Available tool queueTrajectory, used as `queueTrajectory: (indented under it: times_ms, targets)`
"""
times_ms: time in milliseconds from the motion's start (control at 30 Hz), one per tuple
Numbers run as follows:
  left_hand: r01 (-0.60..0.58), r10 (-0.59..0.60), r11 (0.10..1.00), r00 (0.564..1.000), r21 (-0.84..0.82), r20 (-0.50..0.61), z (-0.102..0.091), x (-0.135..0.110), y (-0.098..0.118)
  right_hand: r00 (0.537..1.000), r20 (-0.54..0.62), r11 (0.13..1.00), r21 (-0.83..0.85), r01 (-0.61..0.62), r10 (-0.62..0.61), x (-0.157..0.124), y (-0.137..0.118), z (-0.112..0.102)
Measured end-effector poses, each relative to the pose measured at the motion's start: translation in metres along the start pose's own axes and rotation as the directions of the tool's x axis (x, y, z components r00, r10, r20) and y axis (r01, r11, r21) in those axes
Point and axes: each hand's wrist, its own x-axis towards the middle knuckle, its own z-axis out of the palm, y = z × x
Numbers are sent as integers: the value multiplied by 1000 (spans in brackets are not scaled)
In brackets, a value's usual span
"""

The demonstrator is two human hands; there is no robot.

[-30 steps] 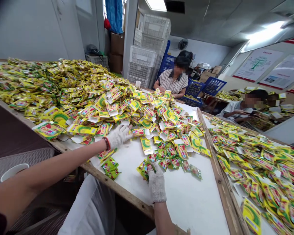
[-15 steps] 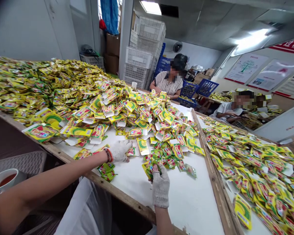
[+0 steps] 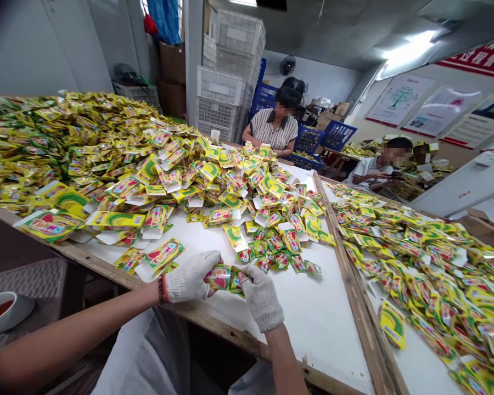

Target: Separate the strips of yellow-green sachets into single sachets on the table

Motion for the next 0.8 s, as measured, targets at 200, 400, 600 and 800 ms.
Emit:
queueTrajectory:
  times_ms: [200, 400, 600, 800]
  targets:
    - [7, -7, 1000, 999, 9, -43, 18, 0, -2, 996, -67, 991, -121, -60, 52, -6, -1, 0]
    - [-41, 42, 999, 995, 16, -90, 21, -3, 2, 983, -172, 996, -42, -77, 68, -13, -1, -3]
    - [-11, -12, 990, 987, -139, -163, 27, -1, 9, 979, -198, 995, -74, -60, 45, -14, -14, -4]
    - [-25, 5, 993, 987, -117, -162, 31, -1, 5, 942, 267, 952, 169, -255, 204, -23, -5, -5]
